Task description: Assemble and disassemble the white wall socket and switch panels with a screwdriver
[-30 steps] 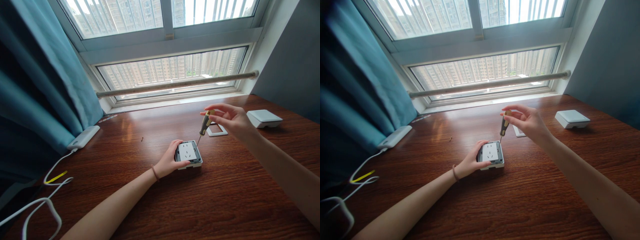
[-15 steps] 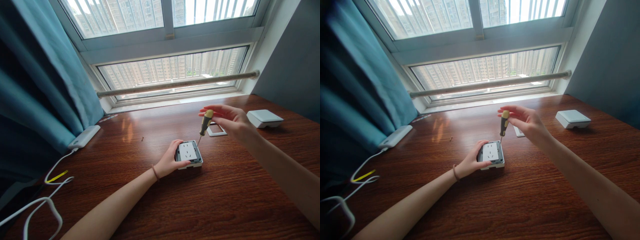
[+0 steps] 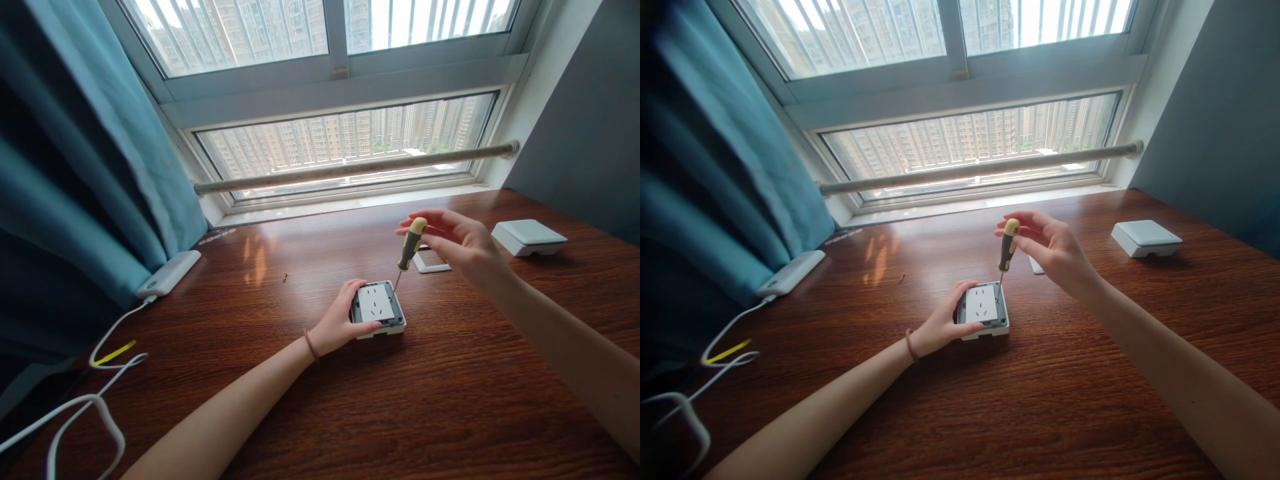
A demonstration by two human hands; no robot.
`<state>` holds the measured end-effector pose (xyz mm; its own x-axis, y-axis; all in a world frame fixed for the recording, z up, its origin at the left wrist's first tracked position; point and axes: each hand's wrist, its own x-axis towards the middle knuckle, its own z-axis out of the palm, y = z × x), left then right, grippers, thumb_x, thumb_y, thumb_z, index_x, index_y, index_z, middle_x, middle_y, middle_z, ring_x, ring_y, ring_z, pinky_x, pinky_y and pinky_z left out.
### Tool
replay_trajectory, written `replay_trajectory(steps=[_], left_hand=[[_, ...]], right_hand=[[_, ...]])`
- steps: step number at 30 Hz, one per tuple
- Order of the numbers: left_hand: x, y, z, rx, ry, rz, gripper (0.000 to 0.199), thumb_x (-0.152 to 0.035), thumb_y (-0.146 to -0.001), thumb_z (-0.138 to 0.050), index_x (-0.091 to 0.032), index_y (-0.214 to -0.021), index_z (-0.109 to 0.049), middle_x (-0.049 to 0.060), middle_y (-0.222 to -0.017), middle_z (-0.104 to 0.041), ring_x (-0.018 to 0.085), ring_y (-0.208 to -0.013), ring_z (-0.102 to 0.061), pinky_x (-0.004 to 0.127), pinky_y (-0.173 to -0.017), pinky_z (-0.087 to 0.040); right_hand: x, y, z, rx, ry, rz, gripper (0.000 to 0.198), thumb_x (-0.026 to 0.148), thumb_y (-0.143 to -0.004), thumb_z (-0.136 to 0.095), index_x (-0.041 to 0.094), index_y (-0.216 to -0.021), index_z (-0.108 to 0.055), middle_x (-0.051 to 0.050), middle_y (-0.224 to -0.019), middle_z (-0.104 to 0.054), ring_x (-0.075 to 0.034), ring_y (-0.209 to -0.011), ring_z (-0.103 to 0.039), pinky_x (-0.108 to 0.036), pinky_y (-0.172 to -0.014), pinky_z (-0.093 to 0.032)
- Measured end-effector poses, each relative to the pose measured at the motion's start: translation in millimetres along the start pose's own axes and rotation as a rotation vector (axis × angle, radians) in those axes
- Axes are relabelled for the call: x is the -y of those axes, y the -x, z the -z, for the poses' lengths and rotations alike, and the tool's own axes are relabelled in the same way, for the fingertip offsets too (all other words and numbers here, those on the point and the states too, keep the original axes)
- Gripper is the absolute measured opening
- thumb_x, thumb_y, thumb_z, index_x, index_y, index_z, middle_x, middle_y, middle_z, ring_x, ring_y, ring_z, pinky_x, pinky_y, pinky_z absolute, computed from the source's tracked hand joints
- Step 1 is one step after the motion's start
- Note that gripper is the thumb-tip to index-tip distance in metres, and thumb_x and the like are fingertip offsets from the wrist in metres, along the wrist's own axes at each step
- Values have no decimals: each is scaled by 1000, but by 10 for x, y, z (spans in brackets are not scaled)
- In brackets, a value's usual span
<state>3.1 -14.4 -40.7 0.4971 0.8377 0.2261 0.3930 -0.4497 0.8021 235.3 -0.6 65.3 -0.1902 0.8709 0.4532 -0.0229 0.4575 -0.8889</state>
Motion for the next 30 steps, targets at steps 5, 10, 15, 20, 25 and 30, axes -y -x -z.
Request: replay_trajectory(steps=[5, 10, 15, 20, 25, 30], left_hand=[[0, -2, 0, 5, -3, -2, 70, -39, -67, -71, -20, -126, -39, 11, -128, -41, 25, -120, -40, 39, -104, -32], [10, -8, -4, 1, -5, -13, 69, -39, -67, -71, -20, -125, -39, 11, -126, -43, 25, -118, -41, 40, -104, -33], [1, -5, -4, -9, -1, -11, 69, -38, -66, -72, -20, -125, -40, 11, -126, -42, 26, -118, -41, 41, -103, -33], [-13, -3, 1, -2, 0, -9, 69, -38, -67, -72, -20, -125, -41, 11, -126, -43, 26, -118, -41, 41, -103, -33], [-9, -1, -2, -7, 10, -7, 69, -39, -67, -71, -20, -125, -40, 11, -127, -43, 27, -119, -40, 42, -104, -31], [-19, -4, -2, -9, 11, -5, 68, -38, -66, -72, -21, -125, -41, 11, -126, -43, 26, -118, -41, 42, -103, -33]], right_hand=[[-99, -35, 14, -96, 126, 50, 29, 26, -66, -74, 23, -92, -60, -1, -86, -63, -17, -81, -62, -34, -74, -54], [-78, -26, 32, -86, 118, 7, 34, 24, -65, -74, 22, -96, -60, -1, -82, -64, -17, -79, -63, -34, -74, -54], [-8, 10, -22, 1, -42, -21, 30, 22, -77, -62, 22, -106, -53, -6, -101, -66, -21, -97, -63, -42, -86, -50], [-72, -3, -39, -75, 27, -12, 26, 30, -77, -63, 20, -99, -54, -7, -101, -65, -19, -92, -62, -38, -84, -51], [-120, -22, -3, -181, 147, -1, 35, 31, -63, -76, 21, -90, -56, 0, -77, -60, -14, -71, -59, -31, -68, -54], [-61, -10, 2, -136, 110, -1, 36, 28, -67, -73, 22, -99, -56, -2, -86, -62, -16, -78, -62, -33, -73, -54]])
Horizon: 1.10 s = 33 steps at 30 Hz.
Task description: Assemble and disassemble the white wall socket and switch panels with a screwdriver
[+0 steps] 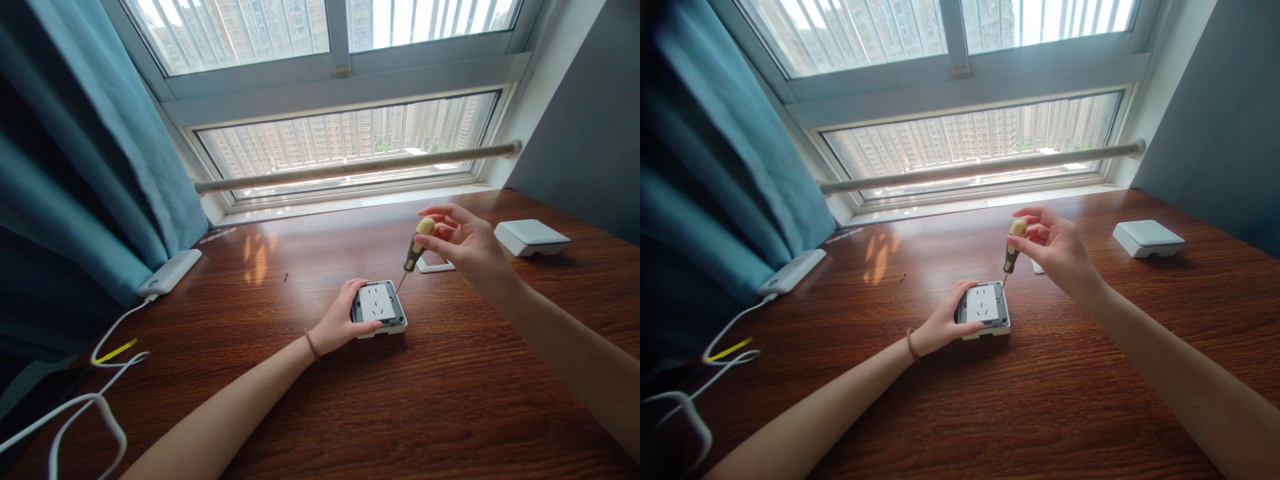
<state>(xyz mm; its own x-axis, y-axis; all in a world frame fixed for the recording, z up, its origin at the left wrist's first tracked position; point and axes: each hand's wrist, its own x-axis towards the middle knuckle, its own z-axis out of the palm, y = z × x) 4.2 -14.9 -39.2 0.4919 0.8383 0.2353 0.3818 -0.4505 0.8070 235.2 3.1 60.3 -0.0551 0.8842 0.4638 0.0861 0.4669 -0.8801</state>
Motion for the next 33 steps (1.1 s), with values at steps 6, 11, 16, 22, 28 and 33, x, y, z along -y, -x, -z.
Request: replay_trajectory(steps=[6, 11, 16, 22, 28, 33], left_hand=[[-8, -3, 1, 0, -10, -4, 68, -37, -66, -72, -20, -124, -41, 10, -124, -43, 25, -118, -41, 38, -103, -33], [-6, 0, 2, 9, -9, -2, 68, -38, -67, -71, -20, -125, -40, 10, -125, -43, 25, -117, -41, 39, -103, -33], [-3, 0, 4, 5, -5, 5, 68, -37, -67, -72, -21, -125, -40, 10, -125, -43, 26, -117, -41, 41, -103, -33], [-10, -1, 0, -3, 2, 8, 68, -37, -66, -72, -21, -124, -41, 11, -125, -43, 26, -118, -42, 42, -103, -33], [-21, -1, 4, 1, 19, 19, 68, -37, -66, -72, -21, -124, -41, 11, -127, -43, 27, -119, -41, 42, -104, -32], [-21, -3, 3, 6, 17, 16, 69, -39, -66, -72, -20, -125, -40, 11, -127, -43, 27, -119, -41, 41, -103, -33]], right_hand=[[73, 30, -14, 107, -99, -7, 28, 25, -78, -62, 24, -105, -55, -6, -104, -64, -21, -101, -60, -41, -91, -48], [-3, 3, -15, 44, -20, 22, 28, 26, -68, -72, 23, -93, -60, -2, -88, -63, -18, -85, -62, -34, -76, -54], [2, 4, -11, 42, -5, 7, 36, 22, -66, -73, 25, -99, -59, 0, -84, -61, -17, -80, -62, -34, -73, -55], [68, 57, -43, 124, -150, -2, 26, 23, -76, -61, 23, -101, -53, -6, -107, -59, -23, -96, -62, -37, -77, -53], [-10, 24, -51, 36, -25, -12, 30, 34, -72, -68, 22, -98, -57, -4, -99, -62, -19, -87, -62, -27, -63, -53], [-2, 32, -59, 36, 58, 6, 31, 39, -82, -56, 25, -109, -55, -2, -87, -67, -13, -66, -60, -28, -62, -50]])
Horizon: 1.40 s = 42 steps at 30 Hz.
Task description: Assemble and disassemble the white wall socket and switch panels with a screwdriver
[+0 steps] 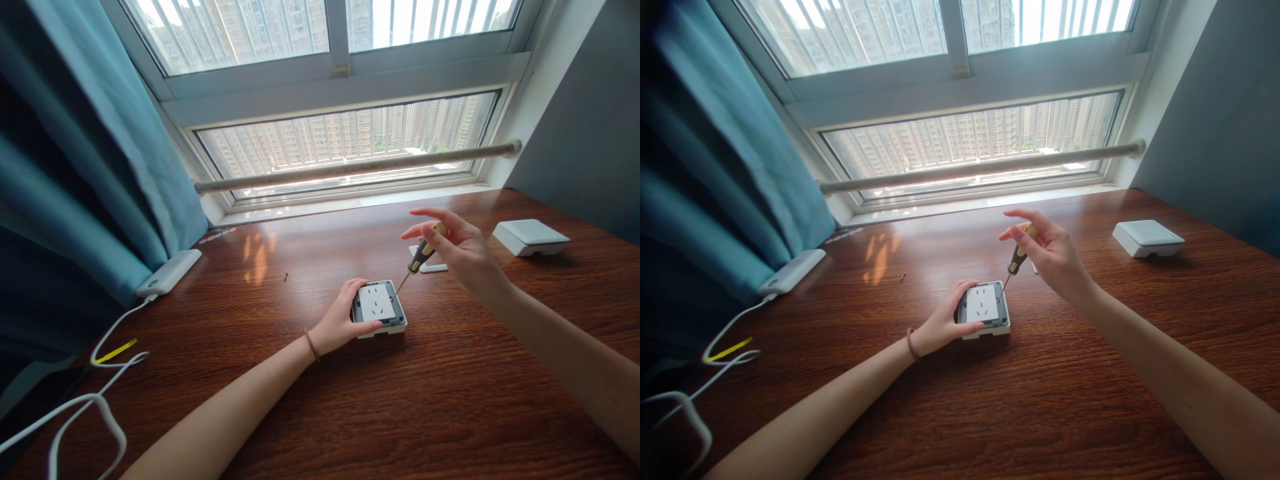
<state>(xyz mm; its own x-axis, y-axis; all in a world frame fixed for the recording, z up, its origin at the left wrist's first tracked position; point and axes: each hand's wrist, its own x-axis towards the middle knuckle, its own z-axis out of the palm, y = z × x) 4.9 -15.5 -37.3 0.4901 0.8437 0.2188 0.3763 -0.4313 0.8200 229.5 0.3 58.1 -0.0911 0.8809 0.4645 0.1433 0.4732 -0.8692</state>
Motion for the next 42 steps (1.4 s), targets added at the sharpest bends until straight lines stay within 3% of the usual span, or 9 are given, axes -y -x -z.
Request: replay_trajectory(steps=[3, 9, 14, 17, 20, 27, 31, 35, 42], left_hand=[[2, 0, -2, -4, -3, -9, 69, -39, -66, -72, -20, -125, -40, 11, -126, -44, 27, -119, -41, 41, -103, -33], [8, 2, -3, -7, -2, -7, 68, -37, -66, -72, -21, -124, -41, 11, -125, -44, 27, -118, -42, 42, -103, -33], [13, 3, 3, -4, -15, -17, 68, -37, -66, -72, -21, -124, -41, 11, -124, -44, 25, -118, -42, 41, -103, -33], [20, 3, 2, -2, -16, -22, 68, -37, -67, -72, -21, -125, -40, 10, -125, -43, 25, -118, -41, 40, -104, -32], [30, 2, 0, -2, -17, -18, 69, -38, -67, -72, -20, -125, -39, 11, -126, -42, 26, -119, -40, 40, -104, -32], [23, 4, 2, 5, -20, -19, 69, -38, -67, -72, -20, -125, -40, 11, -126, -42, 25, -119, -40, 39, -104, -32], [22, 3, 0, 3, -17, -23, 69, -38, -67, -72, -20, -125, -40, 11, -125, -42, 26, -118, -41, 40, -104, -32], [25, 1, -3, 1, -18, -24, 68, -38, -67, -72, -20, -125, -40, 11, -125, -43, 26, -118, -41, 40, -103, -32], [23, 9, 3, 12, -12, -15, 68, -38, -68, -71, -20, -125, -39, 11, -126, -42, 25, -119, -40, 39, -104, -32]], right_hand=[[-19, 12, -20, -26, -88, -22, 32, 40, -85, -52, 23, -111, -47, -4, -91, -69, -16, -76, -63, -32, -70, -51], [-79, -23, 10, -47, -54, 9, 19, 38, -76, -63, 21, -80, -56, -5, -105, -63, -15, -81, -61, -31, -70, -52], [-42, -33, 58, -50, -45, 3, 33, 32, -69, -71, 26, -100, -62, -1, -82, -64, -17, -79, -62, -35, -76, -52], [38, -13, 51, 21, -204, -27, 41, 27, -73, -68, 27, -112, -55, -3, -94, -68, -20, -90, -64, -41, -83, -51], [83, 4, 29, 66, -275, -31, 26, 28, -78, -62, 24, -103, -57, -7, -106, -66, -23, -97, -62, -45, -88, -48], [-47, -28, 38, -24, -112, -2, 23, 28, -69, -71, 24, -92, -66, 1, -73, -62, -15, -70, -62, -33, -67, -53], [-8, -19, 38, -6, -190, -5, 35, 24, -73, -67, 25, -107, -60, -1, -86, -65, -18, -85, -63, -36, -78, -52], [33, -5, 12, 26, -298, -27, 26, 26, -80, -59, 21, -105, -56, -6, -97, -67, -21, -92, -64, -41, -84, -49], [-24, -21, 28, -3, -84, -93, 24, 32, -69, -71, 20, -87, -61, 0, -75, -62, -13, -69, -61, -26, -62, -51]])
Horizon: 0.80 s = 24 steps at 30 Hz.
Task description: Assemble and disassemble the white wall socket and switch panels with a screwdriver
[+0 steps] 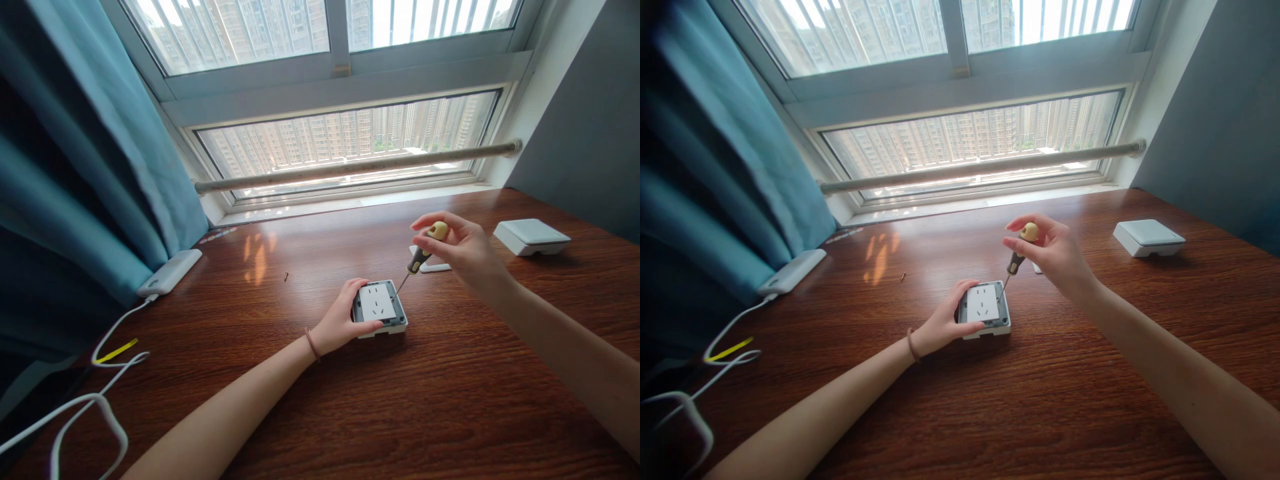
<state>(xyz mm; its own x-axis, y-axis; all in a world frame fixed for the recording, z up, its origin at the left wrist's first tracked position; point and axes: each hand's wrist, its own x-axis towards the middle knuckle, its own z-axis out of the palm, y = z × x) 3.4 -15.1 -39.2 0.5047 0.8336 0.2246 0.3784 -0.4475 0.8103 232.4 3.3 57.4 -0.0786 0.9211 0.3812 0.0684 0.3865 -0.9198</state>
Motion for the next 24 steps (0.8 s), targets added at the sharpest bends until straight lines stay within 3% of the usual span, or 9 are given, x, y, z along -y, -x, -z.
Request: replay_trajectory(steps=[2, 6, 10, 14, 17, 21, 24], left_hand=[[4, 1, -1, -2, 4, -1, 69, -38, -67, -71, -20, -125, -39, 11, -126, -42, 25, -119, -40, 39, -104, -32], [11, 0, -6, -9, 3, -6, 69, -38, -67, -72, -20, -125, -39, 10, -125, -42, 25, -119, -40, 38, -104, -32], [10, -2, -5, -8, -1, -3, 69, -38, -67, -72, -20, -125, -39, 10, -125, -42, 25, -118, -41, 39, -103, -33], [11, -3, -4, -12, -1, 1, 69, -38, -67, -72, -21, -125, -40, 10, -126, -42, 26, -118, -41, 40, -103, -33], [10, -1, -3, -13, 0, -2, 69, -38, -67, -72, -20, -125, -40, 10, -126, -42, 25, -119, -41, 39, -103, -33], [2, -1, -1, -8, 3, 1, 69, -38, -67, -71, -20, -125, -40, 10, -126, -42, 25, -119, -41, 39, -103, -33], [-4, -2, -2, -9, 4, 1, 69, -37, -67, -72, -20, -125, -39, 10, -125, -43, 25, -119, -41, 39, -103, -33]], right_hand=[[-5, -6, 12, -4, 3, -9, 29, 30, -66, -73, 22, -91, -61, 3, -70, -56, -11, -64, -59, -24, -60, -51], [31, 4, 9, 13, -131, 2, 43, 22, -65, -74, 24, -102, -52, 1, -87, -58, -17, -80, -65, -31, -71, -54], [81, 38, -15, 113, -247, 12, 29, 18, -73, -64, 22, -97, -49, -4, -96, -62, -23, -95, -64, -42, -85, -50], [56, 41, -28, 108, -186, -7, 23, 21, -74, -63, 20, -95, -53, -7, -101, -62, -23, -99, -61, -41, -84, -50], [23, 20, -24, 67, -111, 13, 27, 26, -72, -68, 20, -95, -57, -5, -99, -62, -19, -93, -61, -33, -75, -52], [38, 12, -4, 21, 19, 31, 26, 30, -71, -69, 22, -94, -62, 1, -78, -57, -11, -69, -58, -26, -64, -50], [71, 24, 5, 3, 50, 38, 31, 30, -70, -70, 23, -99, -64, 3, -72, -52, -10, -65, -56, -26, -63, -51]])
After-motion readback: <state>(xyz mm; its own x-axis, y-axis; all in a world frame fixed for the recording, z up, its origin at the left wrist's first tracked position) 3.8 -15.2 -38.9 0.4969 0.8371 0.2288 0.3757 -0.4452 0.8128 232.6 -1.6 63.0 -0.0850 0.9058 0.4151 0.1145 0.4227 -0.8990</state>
